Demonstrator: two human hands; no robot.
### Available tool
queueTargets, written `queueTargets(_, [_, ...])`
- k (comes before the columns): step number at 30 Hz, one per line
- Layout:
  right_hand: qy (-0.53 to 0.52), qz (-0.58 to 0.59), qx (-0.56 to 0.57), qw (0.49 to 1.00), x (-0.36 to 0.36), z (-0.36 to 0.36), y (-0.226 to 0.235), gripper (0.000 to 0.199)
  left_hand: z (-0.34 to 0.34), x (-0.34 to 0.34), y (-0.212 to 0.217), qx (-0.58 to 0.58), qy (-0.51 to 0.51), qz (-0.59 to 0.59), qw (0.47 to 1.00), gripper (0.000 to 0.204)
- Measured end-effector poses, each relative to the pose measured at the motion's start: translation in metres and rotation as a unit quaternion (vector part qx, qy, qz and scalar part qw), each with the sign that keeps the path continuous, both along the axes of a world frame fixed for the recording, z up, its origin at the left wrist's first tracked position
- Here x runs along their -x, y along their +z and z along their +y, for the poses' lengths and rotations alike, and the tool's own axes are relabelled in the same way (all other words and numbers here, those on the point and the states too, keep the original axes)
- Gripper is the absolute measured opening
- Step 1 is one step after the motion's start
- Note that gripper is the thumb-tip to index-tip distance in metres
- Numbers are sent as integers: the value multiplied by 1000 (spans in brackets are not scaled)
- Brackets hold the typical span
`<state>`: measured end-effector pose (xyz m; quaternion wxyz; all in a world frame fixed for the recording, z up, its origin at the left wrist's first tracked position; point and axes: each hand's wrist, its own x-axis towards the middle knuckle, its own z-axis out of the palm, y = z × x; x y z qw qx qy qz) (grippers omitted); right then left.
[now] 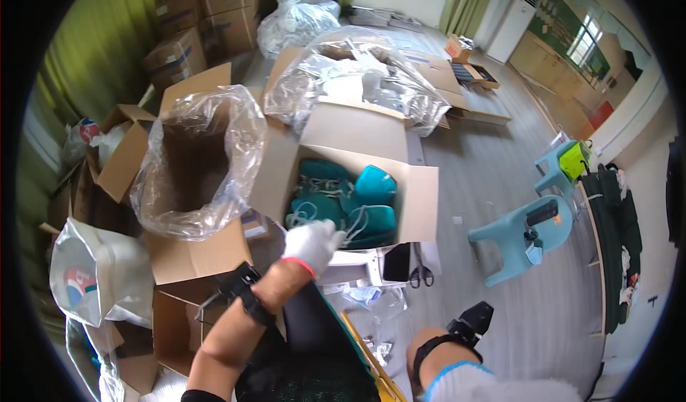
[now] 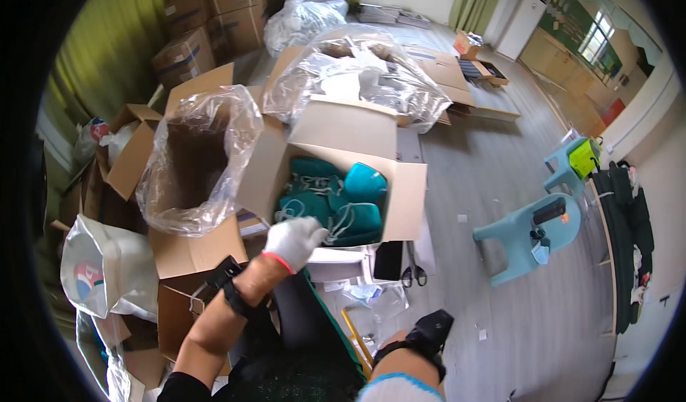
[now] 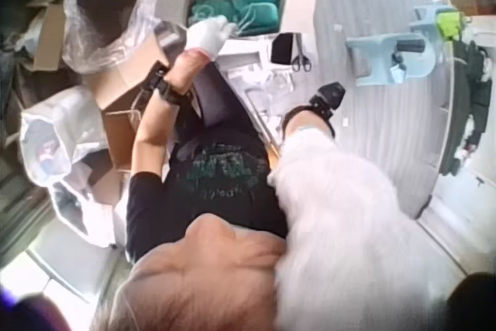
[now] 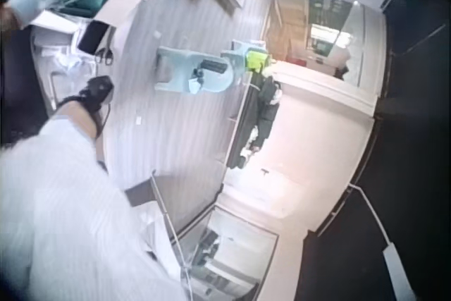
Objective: Unpack facial masks from their individual paper and plastic packaging.
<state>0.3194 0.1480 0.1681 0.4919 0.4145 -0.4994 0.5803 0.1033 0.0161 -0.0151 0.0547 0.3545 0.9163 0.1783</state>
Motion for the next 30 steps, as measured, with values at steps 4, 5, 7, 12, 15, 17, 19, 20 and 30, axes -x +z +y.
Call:
queueTargets(4, [-27, -10, 2, 1000, -8, 9, -2, 15, 40, 34, 0, -116, 43, -21, 992, 23])
queueTargets(5, [-31, -7, 7, 999, -11, 10, -2, 15, 52, 41, 0, -121, 3, 41, 992, 26])
queueTargets(7, [-38, -9, 13, 999, -16, 10, -3, 15, 73, 50, -3, -142, -49, 30, 988, 36])
queueTargets(12, [-54, 0, 10, 999, -25, 21, -5, 15, 108, 59, -19, 71, -55, -60, 994, 35])
queueTargets(15, [-63, 8, 7, 998, -32, 31, -5, 16, 117, 67, -33, -127, 107, 39, 985, 23])
queueTargets(17, [-69, 13, 10, 997, -37, 33, -4, 16, 123, 80, -40, -109, 146, 43, 982, 25])
queueTargets(19, [-77, 13, 16, 997, -40, 32, -3, 16, 131, 95, -41, -74, 153, -63, 983, 31])
queueTargets(20, [-77, 15, 21, 997, -41, 31, -3, 17, 136, 99, -41, -65, 132, -69, 987, 33])
queueTargets(30, [-74, 67, 10, 995, -55, 34, 12, 19, 80, 42, 49, -516, 40, -215, 828, 18])
